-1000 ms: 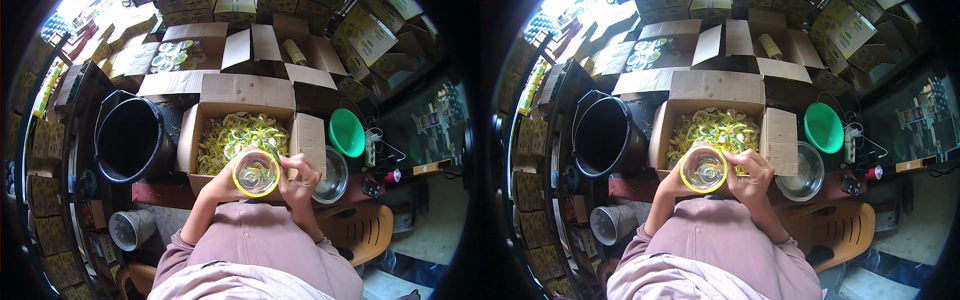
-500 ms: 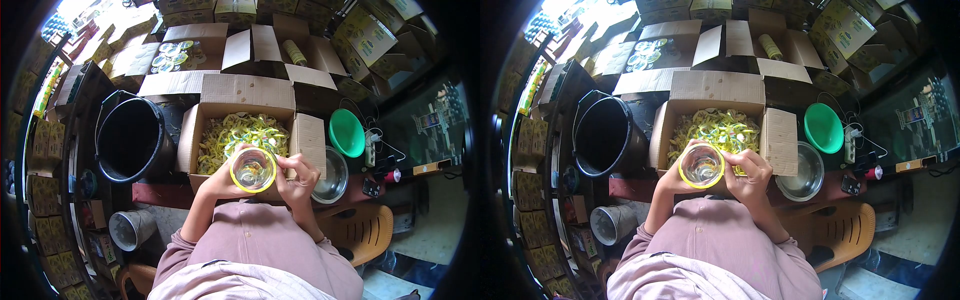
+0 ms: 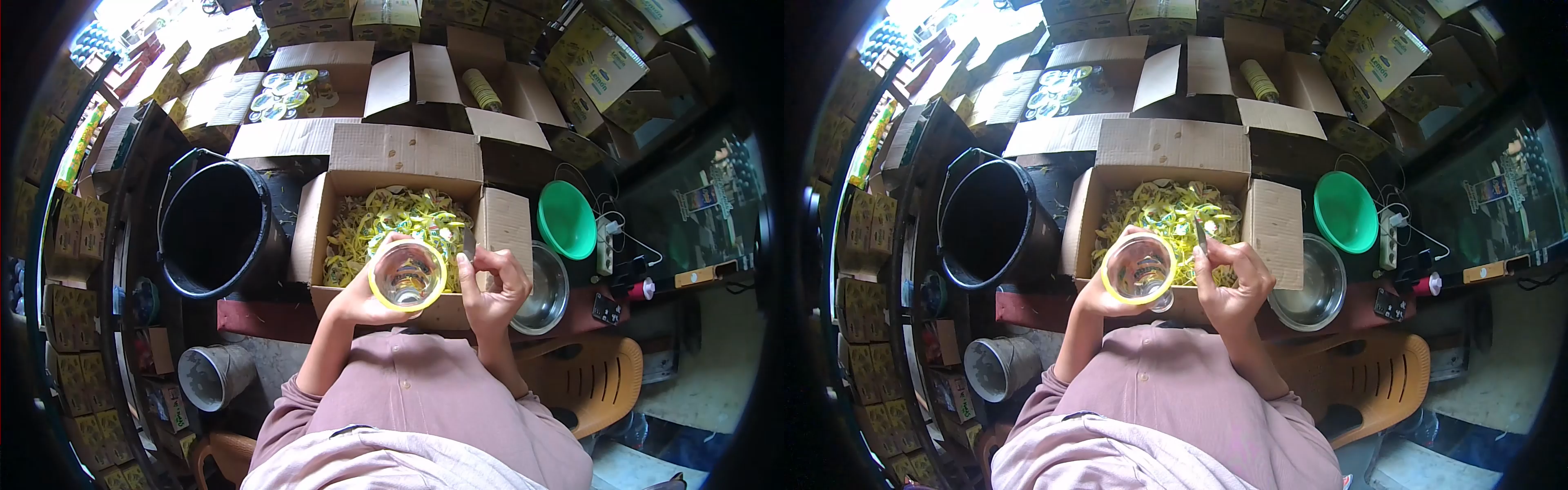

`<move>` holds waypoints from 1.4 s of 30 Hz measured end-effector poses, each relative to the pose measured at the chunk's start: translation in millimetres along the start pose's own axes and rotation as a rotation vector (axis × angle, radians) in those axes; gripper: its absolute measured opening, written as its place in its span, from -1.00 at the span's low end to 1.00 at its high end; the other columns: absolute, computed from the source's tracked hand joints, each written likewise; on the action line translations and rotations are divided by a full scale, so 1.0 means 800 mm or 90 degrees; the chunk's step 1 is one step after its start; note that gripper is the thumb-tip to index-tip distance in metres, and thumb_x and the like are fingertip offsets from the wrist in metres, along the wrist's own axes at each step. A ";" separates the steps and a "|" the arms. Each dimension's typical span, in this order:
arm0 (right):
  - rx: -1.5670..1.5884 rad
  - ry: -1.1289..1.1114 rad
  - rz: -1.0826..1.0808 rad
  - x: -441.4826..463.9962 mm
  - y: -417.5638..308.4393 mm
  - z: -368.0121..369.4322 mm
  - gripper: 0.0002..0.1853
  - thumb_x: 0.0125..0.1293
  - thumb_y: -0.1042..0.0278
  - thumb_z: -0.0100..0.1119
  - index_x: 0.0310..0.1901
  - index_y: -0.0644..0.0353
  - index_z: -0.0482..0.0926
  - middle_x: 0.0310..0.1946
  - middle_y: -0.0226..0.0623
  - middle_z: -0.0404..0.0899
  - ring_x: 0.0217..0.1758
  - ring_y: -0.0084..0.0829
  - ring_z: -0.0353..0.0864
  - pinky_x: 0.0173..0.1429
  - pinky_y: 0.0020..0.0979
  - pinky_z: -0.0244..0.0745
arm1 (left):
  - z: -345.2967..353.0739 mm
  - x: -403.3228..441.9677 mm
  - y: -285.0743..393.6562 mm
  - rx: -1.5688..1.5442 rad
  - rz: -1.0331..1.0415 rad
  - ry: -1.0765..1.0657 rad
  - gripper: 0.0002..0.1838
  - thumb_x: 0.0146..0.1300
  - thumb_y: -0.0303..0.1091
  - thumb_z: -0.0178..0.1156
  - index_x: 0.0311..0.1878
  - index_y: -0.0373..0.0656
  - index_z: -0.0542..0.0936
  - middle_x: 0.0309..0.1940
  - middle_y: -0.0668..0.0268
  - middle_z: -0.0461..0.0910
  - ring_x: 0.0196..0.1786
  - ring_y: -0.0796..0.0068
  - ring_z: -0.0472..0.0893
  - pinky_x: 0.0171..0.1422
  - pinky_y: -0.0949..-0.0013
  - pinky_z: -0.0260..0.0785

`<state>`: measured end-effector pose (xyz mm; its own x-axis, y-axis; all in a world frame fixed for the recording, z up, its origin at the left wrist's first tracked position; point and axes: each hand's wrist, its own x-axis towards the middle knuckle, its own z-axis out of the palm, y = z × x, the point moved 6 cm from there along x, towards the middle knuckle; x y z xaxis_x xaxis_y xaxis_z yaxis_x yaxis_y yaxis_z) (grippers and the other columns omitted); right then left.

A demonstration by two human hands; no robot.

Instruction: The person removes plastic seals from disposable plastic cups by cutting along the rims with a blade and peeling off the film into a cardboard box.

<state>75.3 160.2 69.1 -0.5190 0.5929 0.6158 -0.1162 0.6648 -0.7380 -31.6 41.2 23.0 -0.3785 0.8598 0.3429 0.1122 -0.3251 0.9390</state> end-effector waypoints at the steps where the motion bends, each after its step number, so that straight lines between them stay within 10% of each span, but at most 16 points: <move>1: 0.008 0.003 0.009 0.000 0.003 -0.001 -0.85 -0.10 0.66 0.28 -0.42 0.30 0.57 -0.62 -0.33 0.50 -0.56 -0.56 0.52 -0.46 -0.55 0.39 | -0.004 0.000 0.005 0.026 0.049 0.003 -0.28 -0.24 -0.36 0.37 0.08 -0.24 0.32 -0.06 0.24 0.34 0.08 0.34 0.31 0.20 0.29 0.15; 6: 0.051 0.042 0.201 -0.017 0.079 -0.018 -0.77 -0.06 0.63 0.28 -0.28 0.33 0.56 -0.58 -0.37 0.52 -0.54 -0.63 0.51 -0.43 -0.60 0.40 | -0.015 -0.012 -0.014 -0.080 0.111 0.054 -0.39 -0.21 -0.19 0.33 -0.01 -0.20 0.46 -0.07 0.19 0.42 0.08 0.19 0.27 0.20 0.16 0.08; 9: 0.011 0.014 0.308 -0.044 0.145 -0.031 -0.58 -0.07 0.60 0.31 -0.09 0.34 0.50 -0.56 -0.35 0.54 -0.53 -0.64 0.52 -0.41 -0.62 0.44 | -0.016 -0.014 -0.027 -0.184 -0.002 0.000 -0.28 -0.22 -0.20 0.32 0.00 -0.28 0.20 -0.17 0.17 0.22 -0.08 0.31 0.37 -0.11 0.13 0.48; 18: -0.082 -0.007 0.425 -0.121 0.249 -0.058 -0.47 -0.11 0.58 0.35 0.00 0.32 0.44 -0.55 -0.29 0.56 -0.53 -0.58 0.56 -0.39 -0.57 0.48 | -0.008 -0.008 -0.033 -0.717 0.011 0.097 -0.32 0.00 -0.14 0.15 0.17 -0.27 0.21 0.02 0.17 0.23 0.06 0.30 0.34 0.13 0.03 0.32; 26: -0.219 0.003 0.393 -0.121 0.234 -0.064 -0.52 -0.13 0.51 0.37 -0.07 0.30 0.51 -0.57 -0.40 0.54 -0.65 -0.69 0.36 -0.49 -0.59 0.36 | -0.022 -0.016 -0.061 -0.871 -0.055 0.187 -0.39 0.14 -0.10 -0.03 0.20 -0.25 0.21 0.07 0.16 0.34 0.14 0.30 0.35 0.13 0.05 0.29; 31: -0.300 -0.001 0.320 -0.118 0.226 -0.067 -0.46 -0.19 0.44 0.41 -0.07 0.28 0.50 -0.52 -0.34 0.50 -0.61 -0.50 0.36 -0.45 -0.43 0.34 | -0.092 -0.046 -0.021 -0.447 -0.012 0.321 -0.37 0.15 -0.11 -0.04 0.21 -0.32 0.20 0.08 0.09 0.35 0.10 0.24 0.40 0.07 0.09 0.36; 38: -0.418 0.078 0.192 -0.096 0.165 -0.046 -0.50 -0.10 0.40 0.35 -0.05 0.29 0.46 -0.31 -0.18 0.41 -0.15 -0.16 0.42 -0.05 -0.23 0.32 | -0.254 -0.136 0.014 -0.829 0.233 0.522 -0.54 0.22 -0.12 -0.02 0.07 -0.24 0.33 0.01 0.11 0.40 0.15 0.26 0.36 0.30 0.03 0.08; 42: -0.422 0.154 0.052 -0.080 0.103 0.001 -0.83 0.00 0.38 0.30 -0.49 0.26 0.51 -0.32 -0.21 0.43 -0.18 -0.22 0.44 -0.08 -0.25 0.34 | -0.293 -0.181 -0.052 -1.013 0.136 0.665 -0.56 0.31 -0.06 -0.20 0.05 -0.21 0.35 0.01 0.03 0.39 0.10 0.09 0.35 0.22 -0.07 0.14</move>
<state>98.2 177.3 -31.3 -0.2922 0.6855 0.6669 0.4948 0.7051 -0.5080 -197.1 -162.4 -72.2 -0.8635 0.4153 -0.2860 -0.3681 -0.9068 -0.2054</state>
